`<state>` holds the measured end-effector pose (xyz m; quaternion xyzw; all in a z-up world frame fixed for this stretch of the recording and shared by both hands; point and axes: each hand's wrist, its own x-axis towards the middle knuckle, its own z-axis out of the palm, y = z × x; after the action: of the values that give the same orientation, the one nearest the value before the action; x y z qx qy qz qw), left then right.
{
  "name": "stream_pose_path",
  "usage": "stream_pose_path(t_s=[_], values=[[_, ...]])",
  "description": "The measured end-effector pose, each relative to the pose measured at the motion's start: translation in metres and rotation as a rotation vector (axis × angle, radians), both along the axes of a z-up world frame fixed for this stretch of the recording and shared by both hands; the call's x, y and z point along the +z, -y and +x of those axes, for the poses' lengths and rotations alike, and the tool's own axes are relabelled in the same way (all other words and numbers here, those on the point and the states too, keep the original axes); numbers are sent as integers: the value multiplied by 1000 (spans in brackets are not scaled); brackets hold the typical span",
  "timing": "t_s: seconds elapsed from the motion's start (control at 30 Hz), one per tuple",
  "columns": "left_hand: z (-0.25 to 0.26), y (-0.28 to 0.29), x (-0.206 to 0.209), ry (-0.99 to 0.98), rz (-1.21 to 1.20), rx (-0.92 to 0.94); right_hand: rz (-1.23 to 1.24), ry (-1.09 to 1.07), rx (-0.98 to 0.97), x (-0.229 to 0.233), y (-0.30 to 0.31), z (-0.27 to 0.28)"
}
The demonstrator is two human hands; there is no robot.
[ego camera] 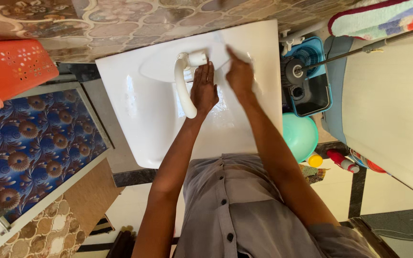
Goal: The person fills a green soap dispenser with water from the sink faucet, then uses a toothbrush to scrub the sink basin and faucet. The person rinses the toothbrush and continues scrubbing the sink surfaces.
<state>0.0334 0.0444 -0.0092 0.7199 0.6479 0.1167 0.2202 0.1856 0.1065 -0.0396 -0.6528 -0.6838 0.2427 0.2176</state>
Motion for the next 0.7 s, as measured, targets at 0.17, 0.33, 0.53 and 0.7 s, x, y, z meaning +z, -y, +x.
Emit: stream_pose_path(t_s=[0.17, 0.33, 0.53, 0.7], values=[[2, 0, 3, -4, 14, 22, 29, 38, -251, 18, -21, 89], [7, 1, 6, 12, 8, 43, 21, 25, -253, 18, -10, 95], [5, 6, 2, 20, -13, 20, 3, 76, -27, 6, 33, 59], [0, 1, 6, 18, -1, 8, -34, 48, -122, 4, 21, 46]])
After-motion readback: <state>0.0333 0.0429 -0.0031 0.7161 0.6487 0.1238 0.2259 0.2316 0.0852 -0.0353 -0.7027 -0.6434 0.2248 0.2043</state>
